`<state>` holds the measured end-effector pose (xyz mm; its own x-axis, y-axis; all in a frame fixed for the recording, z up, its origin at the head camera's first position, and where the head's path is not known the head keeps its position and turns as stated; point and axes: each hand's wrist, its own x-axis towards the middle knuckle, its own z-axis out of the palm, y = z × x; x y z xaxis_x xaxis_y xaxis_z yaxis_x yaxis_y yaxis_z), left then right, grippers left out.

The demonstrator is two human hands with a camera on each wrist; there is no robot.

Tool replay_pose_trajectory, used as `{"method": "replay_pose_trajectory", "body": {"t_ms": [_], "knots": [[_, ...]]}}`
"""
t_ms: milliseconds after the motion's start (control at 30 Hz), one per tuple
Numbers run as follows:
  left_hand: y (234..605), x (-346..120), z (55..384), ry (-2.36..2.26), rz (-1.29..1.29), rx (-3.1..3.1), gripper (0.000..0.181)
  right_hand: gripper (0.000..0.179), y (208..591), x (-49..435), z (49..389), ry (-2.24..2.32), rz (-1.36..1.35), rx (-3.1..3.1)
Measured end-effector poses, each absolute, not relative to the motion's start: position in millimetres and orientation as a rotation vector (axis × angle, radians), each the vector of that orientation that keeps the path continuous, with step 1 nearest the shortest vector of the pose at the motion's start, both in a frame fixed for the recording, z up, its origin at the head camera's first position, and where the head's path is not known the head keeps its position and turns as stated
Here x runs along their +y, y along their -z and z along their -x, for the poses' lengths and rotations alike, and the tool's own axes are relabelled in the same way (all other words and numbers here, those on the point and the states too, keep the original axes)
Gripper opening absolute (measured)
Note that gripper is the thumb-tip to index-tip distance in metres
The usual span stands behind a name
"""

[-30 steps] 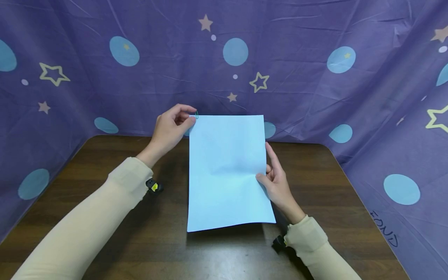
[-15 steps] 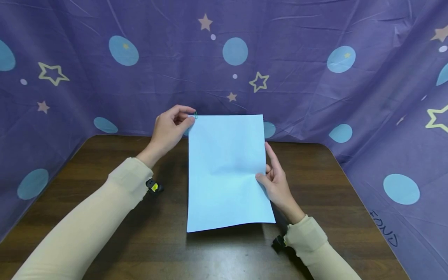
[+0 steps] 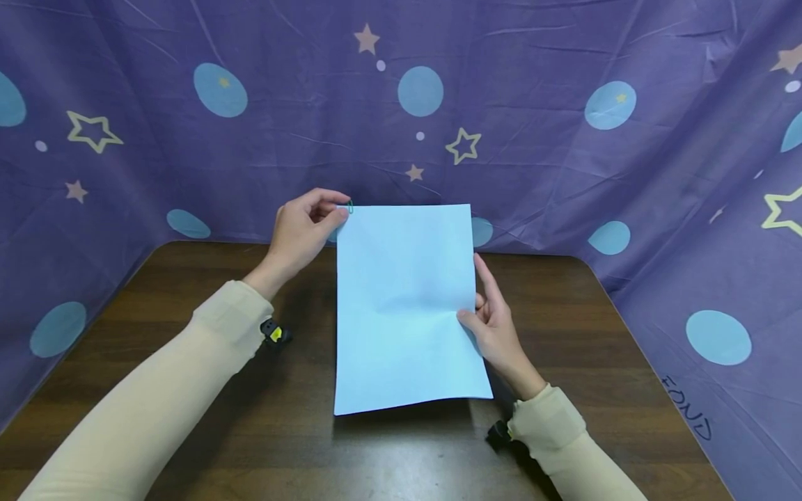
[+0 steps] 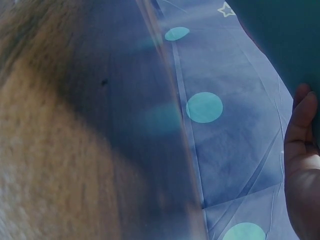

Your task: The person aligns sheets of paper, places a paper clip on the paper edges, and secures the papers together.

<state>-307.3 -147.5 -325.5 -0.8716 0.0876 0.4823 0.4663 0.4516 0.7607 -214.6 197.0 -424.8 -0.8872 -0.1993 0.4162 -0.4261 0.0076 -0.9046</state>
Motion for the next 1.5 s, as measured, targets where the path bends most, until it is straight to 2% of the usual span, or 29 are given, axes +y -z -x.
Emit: {"method": "replay_pose_trajectory", "body": {"t_ms": [1500], "knots": [[322.0, -147.7, 305.9, 1.338, 0.454, -2.347, 0.017, 0.093, 424.0, 197.6, 214.0, -2.024, -0.681, -2.083]]}}
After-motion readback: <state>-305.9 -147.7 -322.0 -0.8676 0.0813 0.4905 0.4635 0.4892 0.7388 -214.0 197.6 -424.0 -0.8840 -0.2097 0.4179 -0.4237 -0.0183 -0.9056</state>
